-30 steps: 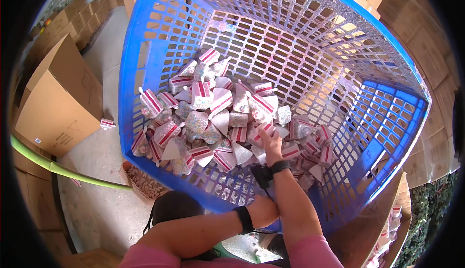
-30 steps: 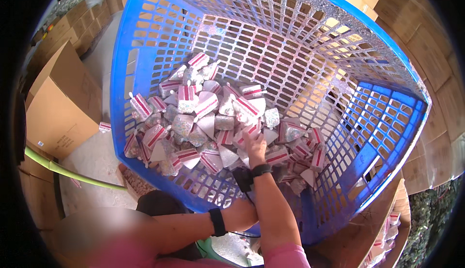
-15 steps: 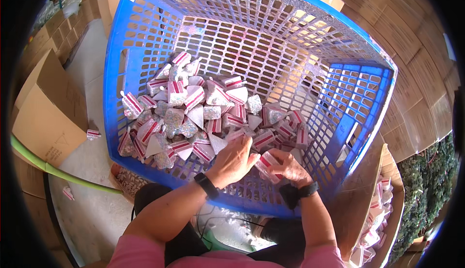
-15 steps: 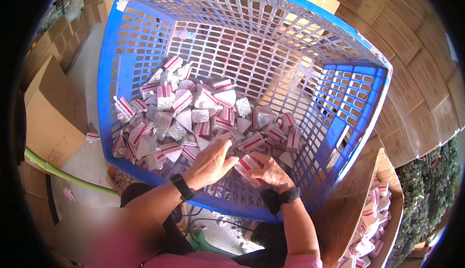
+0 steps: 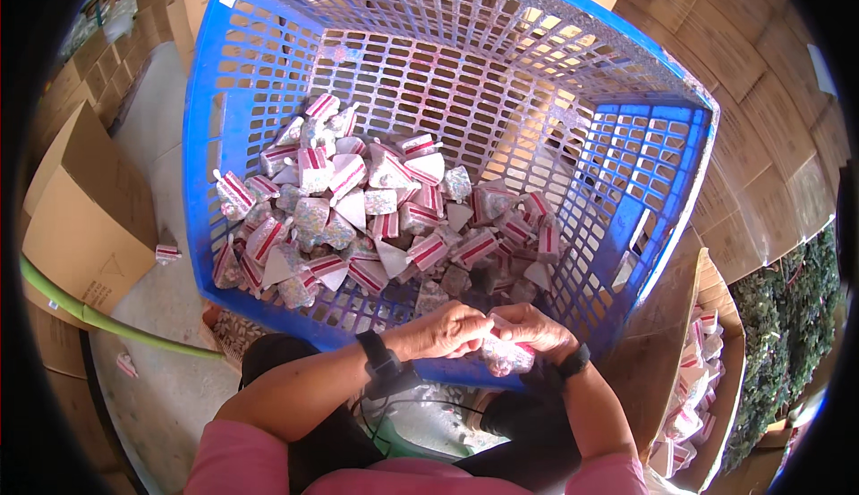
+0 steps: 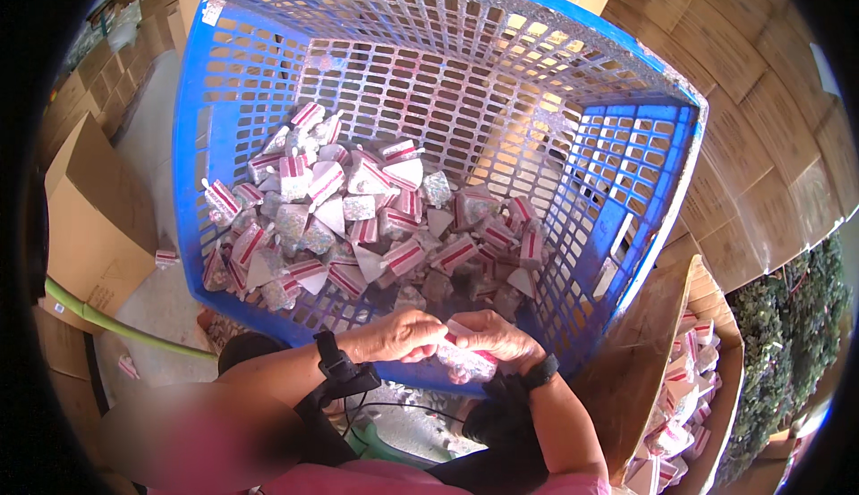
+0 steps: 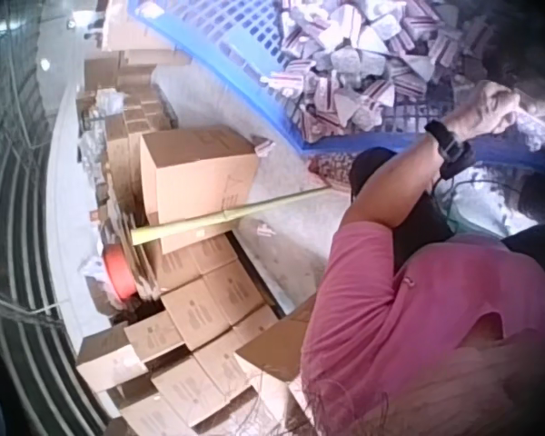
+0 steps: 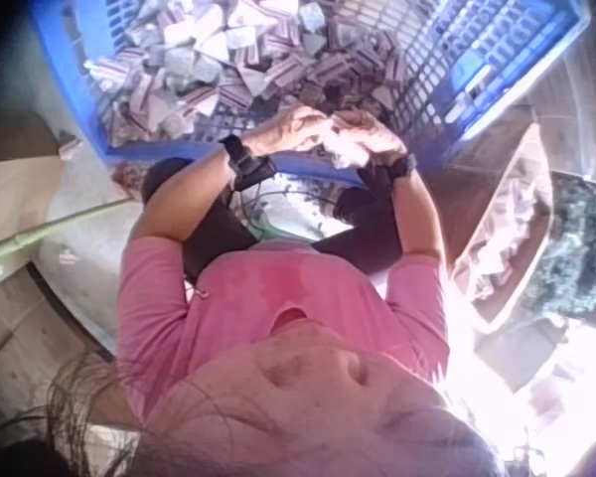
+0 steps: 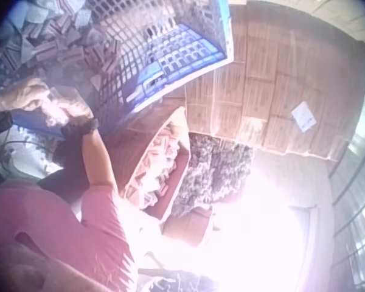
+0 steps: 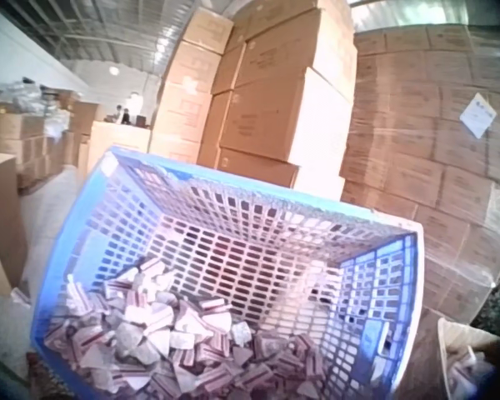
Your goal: Sorting and inspecting small packaged foam or plastic products from a large blue crate into a cardboard box.
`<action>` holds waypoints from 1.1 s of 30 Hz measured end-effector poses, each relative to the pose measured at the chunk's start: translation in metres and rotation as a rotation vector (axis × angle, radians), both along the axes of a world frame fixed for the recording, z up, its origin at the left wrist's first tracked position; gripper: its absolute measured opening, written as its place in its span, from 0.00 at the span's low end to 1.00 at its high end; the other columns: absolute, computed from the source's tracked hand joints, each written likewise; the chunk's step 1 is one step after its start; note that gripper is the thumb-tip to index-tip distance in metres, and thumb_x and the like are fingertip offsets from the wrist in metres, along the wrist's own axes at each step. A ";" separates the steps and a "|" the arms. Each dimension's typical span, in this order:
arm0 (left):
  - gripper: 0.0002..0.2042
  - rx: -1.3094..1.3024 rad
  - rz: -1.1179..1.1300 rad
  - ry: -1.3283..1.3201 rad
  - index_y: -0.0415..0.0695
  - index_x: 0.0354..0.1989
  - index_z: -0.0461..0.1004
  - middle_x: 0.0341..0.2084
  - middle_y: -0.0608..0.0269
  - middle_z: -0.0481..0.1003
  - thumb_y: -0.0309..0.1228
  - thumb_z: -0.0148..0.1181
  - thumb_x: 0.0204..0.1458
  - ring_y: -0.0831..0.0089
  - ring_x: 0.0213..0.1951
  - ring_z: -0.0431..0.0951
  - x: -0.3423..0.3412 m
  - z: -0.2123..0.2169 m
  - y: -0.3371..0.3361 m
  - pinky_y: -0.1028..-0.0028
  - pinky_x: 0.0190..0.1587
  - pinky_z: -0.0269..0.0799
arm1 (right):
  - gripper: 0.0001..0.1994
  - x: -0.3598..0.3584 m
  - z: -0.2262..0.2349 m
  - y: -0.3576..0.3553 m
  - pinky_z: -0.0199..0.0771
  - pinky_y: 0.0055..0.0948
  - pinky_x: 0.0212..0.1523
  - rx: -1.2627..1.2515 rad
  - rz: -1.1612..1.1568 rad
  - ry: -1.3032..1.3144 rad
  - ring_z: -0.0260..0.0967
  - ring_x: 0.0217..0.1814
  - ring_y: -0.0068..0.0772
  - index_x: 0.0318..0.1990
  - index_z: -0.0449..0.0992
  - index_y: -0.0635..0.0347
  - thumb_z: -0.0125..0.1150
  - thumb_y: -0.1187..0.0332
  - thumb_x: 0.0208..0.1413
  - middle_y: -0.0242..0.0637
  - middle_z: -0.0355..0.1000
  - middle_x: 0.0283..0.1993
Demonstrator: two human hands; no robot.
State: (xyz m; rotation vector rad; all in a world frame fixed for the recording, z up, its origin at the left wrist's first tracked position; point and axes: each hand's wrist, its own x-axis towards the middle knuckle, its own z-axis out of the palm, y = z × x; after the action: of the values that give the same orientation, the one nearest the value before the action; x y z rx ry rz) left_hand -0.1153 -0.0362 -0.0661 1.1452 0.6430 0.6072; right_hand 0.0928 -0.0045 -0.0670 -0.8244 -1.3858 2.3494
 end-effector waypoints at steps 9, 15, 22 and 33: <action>0.08 0.330 0.351 0.237 0.40 0.33 0.68 0.22 0.64 0.69 0.33 0.49 0.54 0.74 0.25 0.70 0.008 -0.031 0.021 0.77 0.28 0.66 | 0.18 0.084 0.020 0.039 0.68 0.33 0.42 0.157 -1.039 0.584 0.66 0.40 0.34 0.39 0.68 0.59 0.54 0.53 0.49 0.38 0.68 0.37; 0.12 0.705 0.279 0.537 0.37 0.36 0.67 0.28 0.51 0.71 0.30 0.57 0.45 0.54 0.35 0.72 0.022 -0.043 0.009 0.65 0.38 0.67 | 0.32 0.213 0.054 0.020 0.56 0.50 0.55 0.501 -1.271 1.259 0.61 0.54 0.44 0.49 0.63 0.64 0.61 0.50 0.40 0.46 0.65 0.50; 0.09 0.650 -0.116 0.649 0.35 0.27 0.68 0.27 0.43 0.71 0.30 0.52 0.42 0.47 0.32 0.71 0.038 -0.028 0.006 0.58 0.32 0.65 | 0.21 0.102 0.024 0.057 0.70 0.35 0.38 0.208 -0.846 0.531 0.69 0.37 0.36 0.47 0.66 0.59 0.51 0.52 0.52 0.39 0.70 0.35; 0.08 0.821 -0.180 0.951 0.38 0.29 0.70 0.24 0.51 0.72 0.29 0.51 0.42 0.54 0.29 0.74 0.004 -0.048 -0.013 0.60 0.31 0.71 | 0.35 -0.110 -0.143 0.116 0.71 0.32 0.31 0.281 -0.670 -0.671 0.69 0.33 0.32 0.55 0.54 0.64 0.60 0.53 0.44 0.41 0.69 0.39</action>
State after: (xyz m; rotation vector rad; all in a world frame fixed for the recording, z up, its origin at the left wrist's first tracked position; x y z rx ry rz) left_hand -0.1111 -0.0489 -0.1137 2.2819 1.1149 0.1087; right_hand -0.0171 0.1110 -0.2100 -1.7477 -1.3132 1.3832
